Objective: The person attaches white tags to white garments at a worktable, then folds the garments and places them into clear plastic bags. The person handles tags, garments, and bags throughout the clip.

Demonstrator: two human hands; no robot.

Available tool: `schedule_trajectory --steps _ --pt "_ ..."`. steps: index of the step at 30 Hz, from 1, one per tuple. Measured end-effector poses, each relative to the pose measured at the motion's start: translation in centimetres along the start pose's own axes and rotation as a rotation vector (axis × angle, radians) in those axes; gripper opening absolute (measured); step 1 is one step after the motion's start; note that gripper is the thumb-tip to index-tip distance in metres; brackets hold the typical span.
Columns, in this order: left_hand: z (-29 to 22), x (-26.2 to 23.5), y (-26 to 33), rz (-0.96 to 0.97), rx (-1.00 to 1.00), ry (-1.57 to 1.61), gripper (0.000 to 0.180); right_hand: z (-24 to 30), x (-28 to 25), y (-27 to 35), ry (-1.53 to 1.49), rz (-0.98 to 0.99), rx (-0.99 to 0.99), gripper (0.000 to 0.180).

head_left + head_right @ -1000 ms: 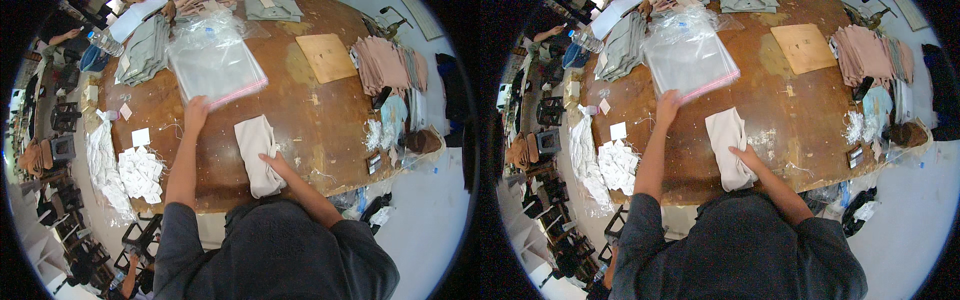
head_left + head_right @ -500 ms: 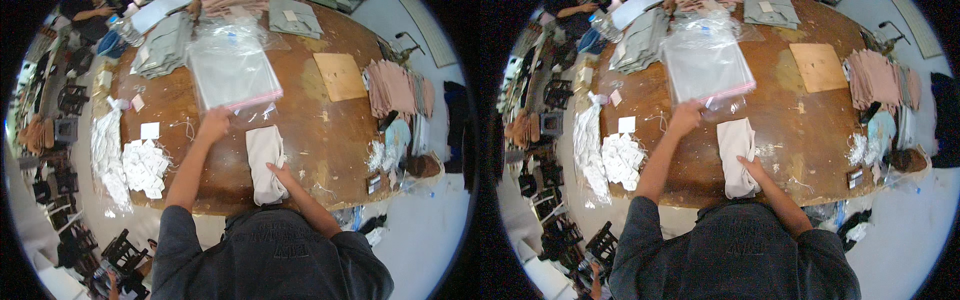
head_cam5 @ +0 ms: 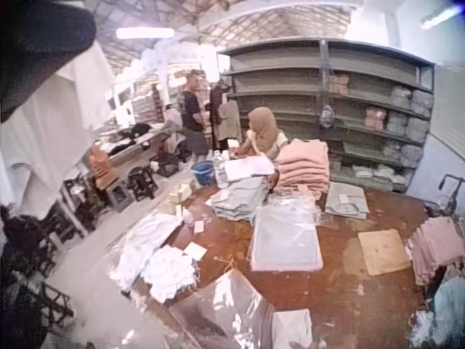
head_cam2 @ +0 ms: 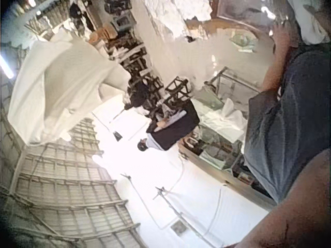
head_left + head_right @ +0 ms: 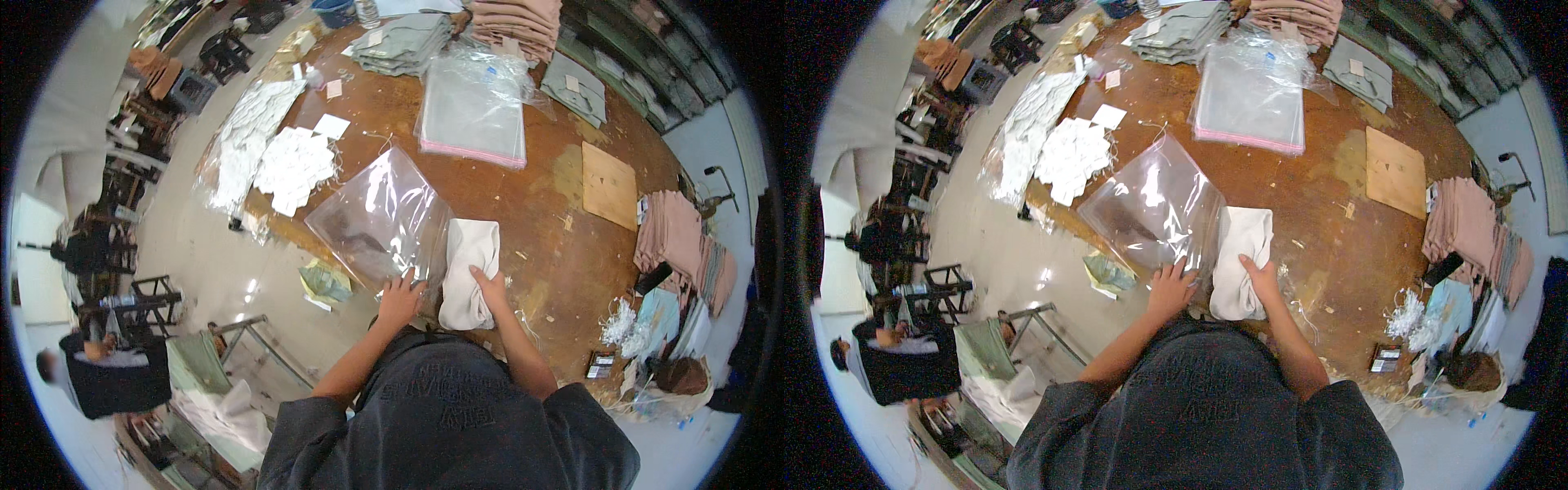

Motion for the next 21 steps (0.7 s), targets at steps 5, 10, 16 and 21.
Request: schedule_trajectory --steps 5,10,16,21 --pt "-2.6 1.1 -3.2 -0.138 0.133 -0.114 0.056 -0.4 -4.6 1.4 0.066 -0.033 -0.044 0.036" --pt "-2.6 1.7 -4.8 -0.142 0.030 -0.144 0.057 0.6 -7.9 3.1 0.023 -0.052 -0.126 0.040" --pt "-2.5 2.6 -4.6 -0.187 0.053 0.076 0.046 2.7 -8.1 4.9 0.092 -0.126 -0.175 0.043" --pt "2.1 1.3 -6.1 -0.083 -0.259 0.872 0.044 6.9 -0.6 8.5 0.602 0.224 -0.585 0.030"
Point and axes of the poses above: each hand's wrist, its own y-axis away from the middle knuckle, its own x-axis out of the palm, z = x × y, the point moved 9 cm from there along -y, towards the middle knuckle, and after that the axes turned 8 degrees about -z, right-handed, at the moved point
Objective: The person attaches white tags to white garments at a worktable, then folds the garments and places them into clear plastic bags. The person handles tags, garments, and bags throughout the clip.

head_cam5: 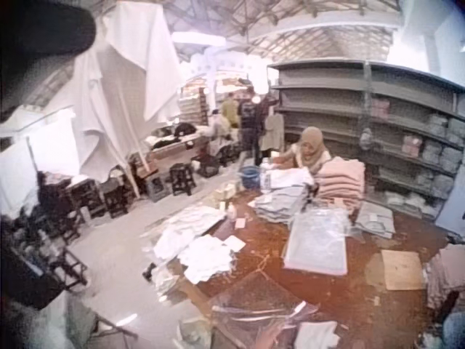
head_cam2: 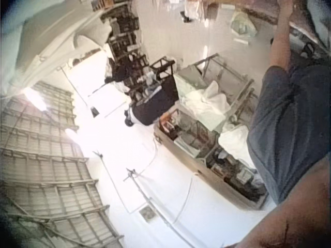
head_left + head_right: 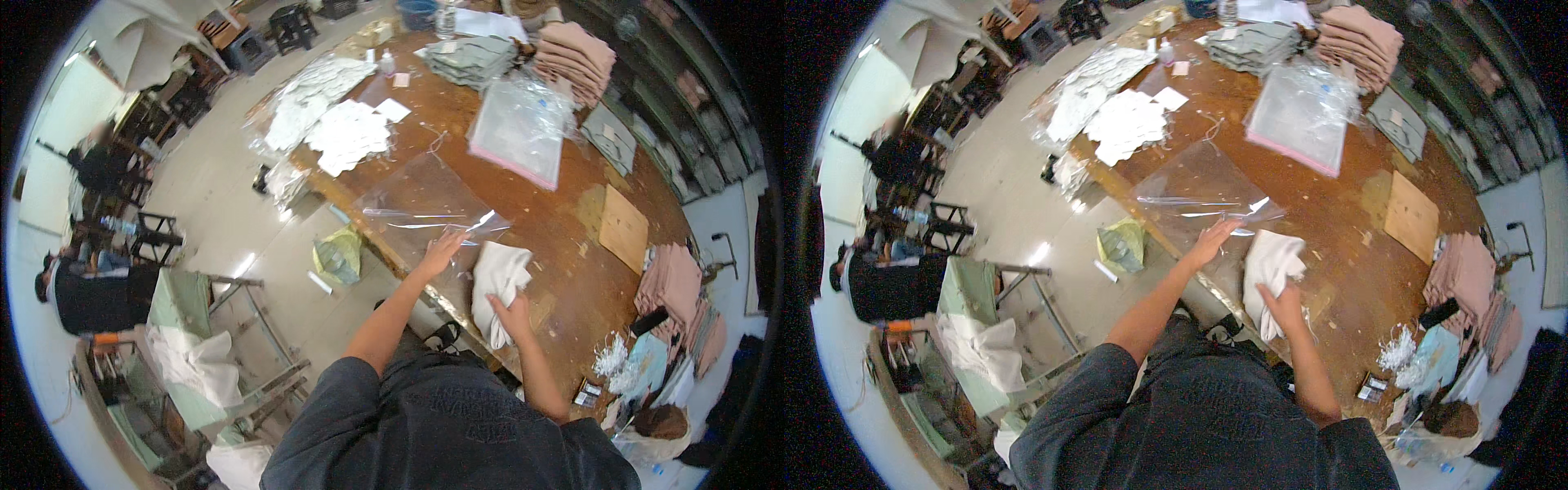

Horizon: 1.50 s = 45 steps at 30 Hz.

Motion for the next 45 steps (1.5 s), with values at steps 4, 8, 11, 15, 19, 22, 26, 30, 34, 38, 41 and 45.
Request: schedule_trajectory --steps 4,8,11,15,19,22,26,30,34,38,41,45 --pt "-3.5 -6.0 3.7 -0.010 0.216 -0.028 0.043 6.6 7.9 0.4 -0.123 0.467 -0.168 0.032" --pt "-4.8 -11.5 9.6 0.037 0.228 -0.290 0.042 9.2 13.7 0.3 -0.265 0.685 0.034 0.036" --pt "-7.3 -14.4 14.1 -0.137 0.234 -0.492 0.040 10.5 16.6 -1.3 -0.444 0.632 0.144 0.039" --pt "-10.2 -14.3 17.7 -0.240 0.341 -0.574 0.041 11.9 21.4 -1.7 0.092 0.756 -0.201 0.050" --pt "-8.7 -18.2 17.6 -0.585 0.233 -0.644 0.043 14.1 22.6 -2.3 -0.093 0.685 -0.336 0.052" --pt "-11.4 -13.2 16.9 -0.470 0.614 -0.742 0.041 14.4 21.6 -2.6 -0.010 0.665 -0.386 0.050" --pt "-13.0 -7.0 14.9 -0.426 0.604 -0.698 0.039 11.7 18.4 -2.8 0.137 0.702 -0.272 0.047" --pt "-14.1 -6.2 13.0 -0.504 0.568 -0.663 0.036 6.0 14.2 -2.5 0.252 0.703 -0.144 0.046" --pt "-18.1 -0.1 13.4 -0.383 0.746 -0.638 0.035 3.2 10.9 -2.4 0.440 0.423 -0.427 0.049" --pt "-15.9 0.6 12.0 -0.402 0.447 -0.748 0.031 -0.6 9.7 -0.7 0.357 0.576 -0.312 0.051" --pt "-16.5 1.0 11.6 -0.468 0.520 -0.780 0.030 -0.9 8.7 0.0 0.340 0.549 -0.236 0.046" --pt "-15.4 -0.7 9.7 -0.608 0.262 -0.883 0.033 0.7 5.2 -0.7 0.213 0.401 -0.285 0.037"
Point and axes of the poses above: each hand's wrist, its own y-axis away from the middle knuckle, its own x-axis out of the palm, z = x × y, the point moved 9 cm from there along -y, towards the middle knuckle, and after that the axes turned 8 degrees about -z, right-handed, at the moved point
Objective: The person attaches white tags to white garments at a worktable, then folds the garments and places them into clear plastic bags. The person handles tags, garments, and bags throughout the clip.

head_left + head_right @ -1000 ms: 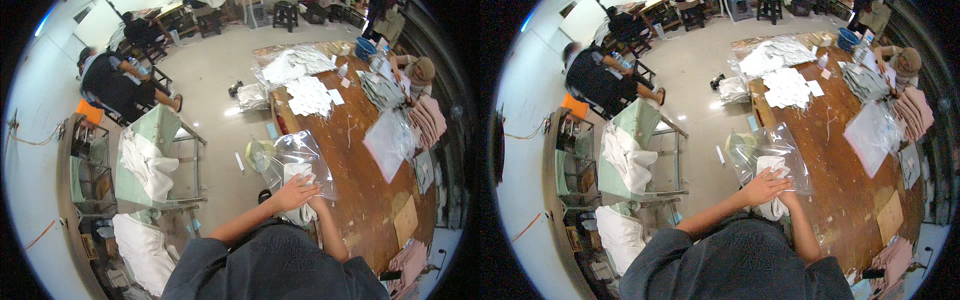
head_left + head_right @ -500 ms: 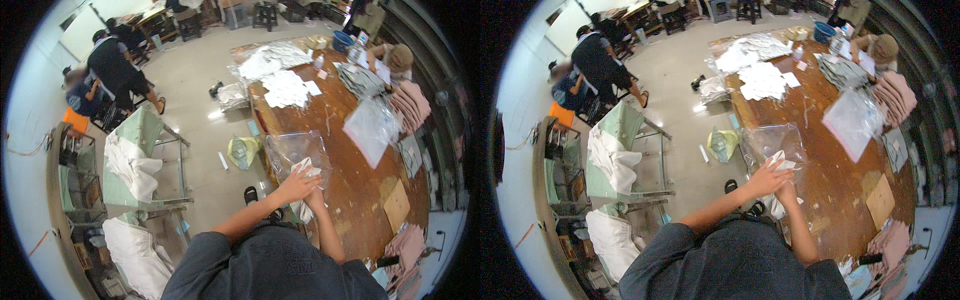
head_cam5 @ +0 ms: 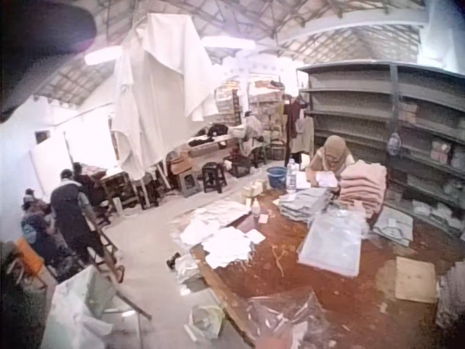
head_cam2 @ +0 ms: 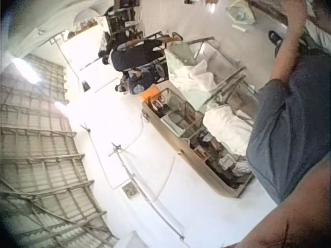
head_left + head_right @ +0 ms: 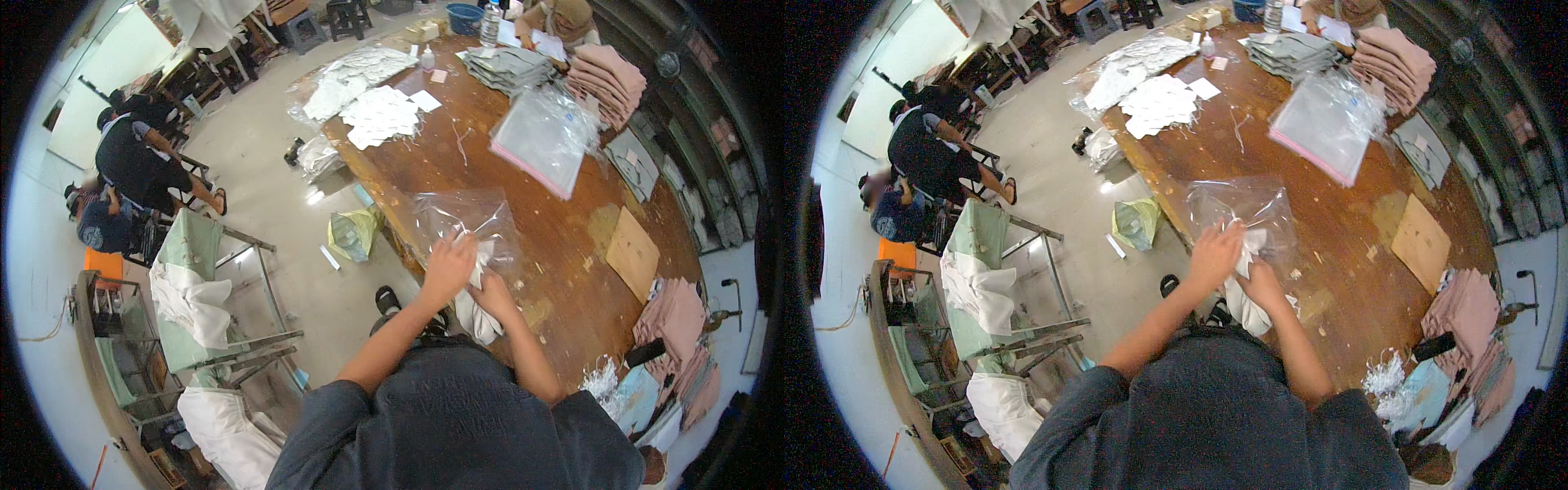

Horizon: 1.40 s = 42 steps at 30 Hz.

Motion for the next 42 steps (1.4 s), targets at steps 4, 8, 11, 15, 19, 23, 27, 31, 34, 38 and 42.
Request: schedule_trajectory --steps 4,8,11,15,19,23,27,31,34,38,42 --pt "-3.3 -0.1 0.8 0.027 0.208 0.243 0.035 -4.6 -1.6 0.2 -0.647 -0.120 0.320 0.039" --pt "-2.4 2.5 3.0 0.374 -0.107 0.511 0.039 -11.3 -0.4 0.9 -1.094 -0.255 0.500 0.028" --pt "-4.5 2.1 2.5 0.335 0.084 0.393 0.037 -14.3 2.4 1.6 -0.756 -0.337 0.615 0.033" --pt "-7.8 3.0 1.9 0.395 0.333 0.391 0.038 -11.7 4.8 1.4 -0.567 -0.329 0.453 0.036" --pt "-8.9 2.9 1.9 0.372 0.373 0.445 0.037 -8.9 3.8 -0.5 -0.476 -0.275 0.319 0.039" --pt "-10.4 1.0 2.3 0.199 0.500 0.486 0.037 -6.7 2.0 -2.5 -0.360 -0.208 0.202 0.043" --pt "-8.2 1.4 2.2 0.258 0.406 0.399 0.038 -6.0 -0.3 -3.9 -0.152 -0.145 0.085 0.046" --pt "-6.0 1.8 3.8 0.330 0.353 0.367 0.039 -8.0 -3.7 -1.9 0.419 -0.376 0.215 0.049" --pt "-4.5 3.4 5.3 0.397 0.217 0.383 0.041 -5.7 0.8 0.5 0.621 -0.235 -0.016 0.056" --pt "-1.0 5.7 7.2 0.404 -0.027 0.322 0.046 -4.7 7.4 5.3 0.452 0.063 -0.118 0.061" --pt "1.1 6.6 8.7 0.392 -0.107 0.277 0.048 -4.6 7.3 3.1 0.488 -0.034 -0.189 0.063"
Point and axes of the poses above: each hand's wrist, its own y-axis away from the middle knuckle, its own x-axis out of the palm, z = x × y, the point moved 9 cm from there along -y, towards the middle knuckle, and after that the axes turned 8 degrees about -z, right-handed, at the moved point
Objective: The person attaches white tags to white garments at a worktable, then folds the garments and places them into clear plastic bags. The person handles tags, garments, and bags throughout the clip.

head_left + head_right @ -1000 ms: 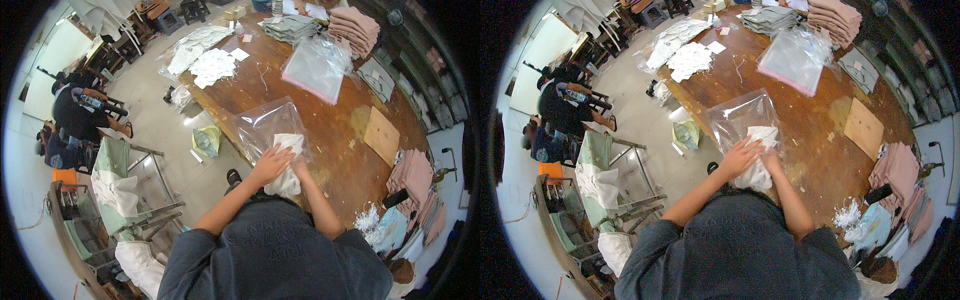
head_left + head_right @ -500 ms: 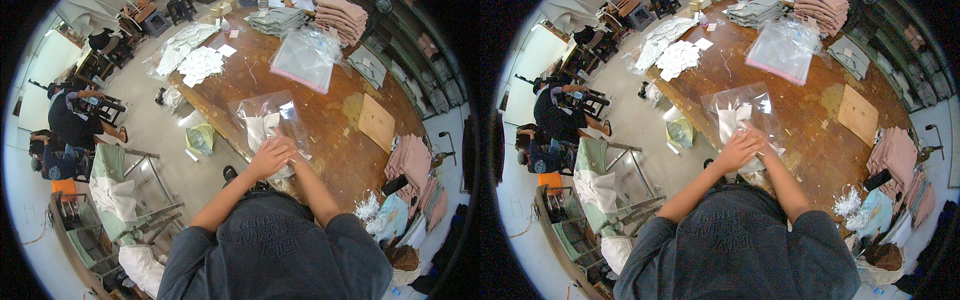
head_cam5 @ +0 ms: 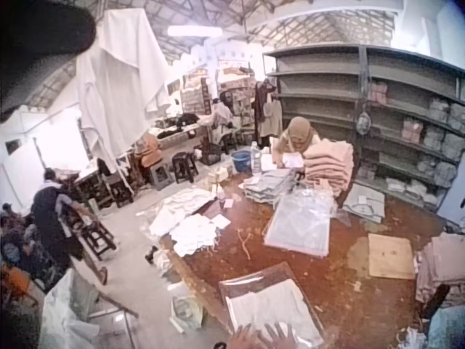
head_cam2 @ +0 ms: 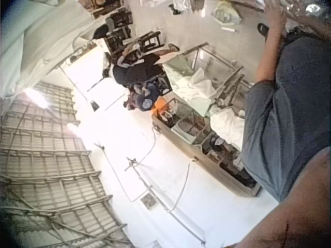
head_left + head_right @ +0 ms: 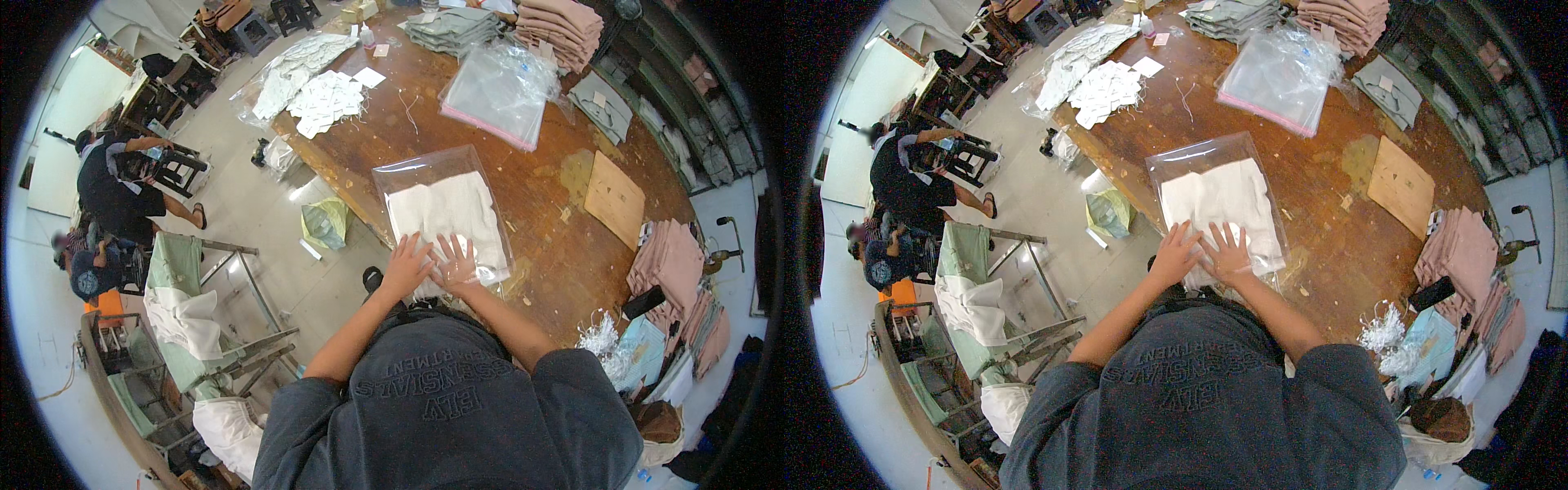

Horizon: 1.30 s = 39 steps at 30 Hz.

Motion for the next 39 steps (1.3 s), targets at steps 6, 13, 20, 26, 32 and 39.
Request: schedule_trajectory --steps 6,13,20,26,32,39 --pt "0.3 0.5 0.4 -0.032 -0.027 0.007 0.049 -1.0 -1.3 -6.6 -0.107 -0.181 -0.073 0.059" --pt "2.7 1.2 1.2 0.061 -0.177 -0.008 0.053 -8.1 -4.0 0.1 0.017 -0.184 0.243 0.063" --pt "2.6 1.2 0.1 0.008 -0.198 -0.002 0.048 -9.5 -4.7 -1.0 -0.206 -0.058 0.168 0.047" --pt "3.4 0.6 -0.3 -0.044 -0.190 0.087 0.045 -9.6 -5.3 -2.5 -0.222 0.017 0.105 0.042" --pt "4.1 0.7 0.1 -0.121 -0.153 0.171 0.042 -7.3 -6.1 0.0 -0.229 -0.166 0.088 0.047" --pt "4.7 1.2 1.3 -0.193 -0.241 0.145 0.050 -6.5 -3.5 1.1 -0.112 -0.178 0.248 0.059"
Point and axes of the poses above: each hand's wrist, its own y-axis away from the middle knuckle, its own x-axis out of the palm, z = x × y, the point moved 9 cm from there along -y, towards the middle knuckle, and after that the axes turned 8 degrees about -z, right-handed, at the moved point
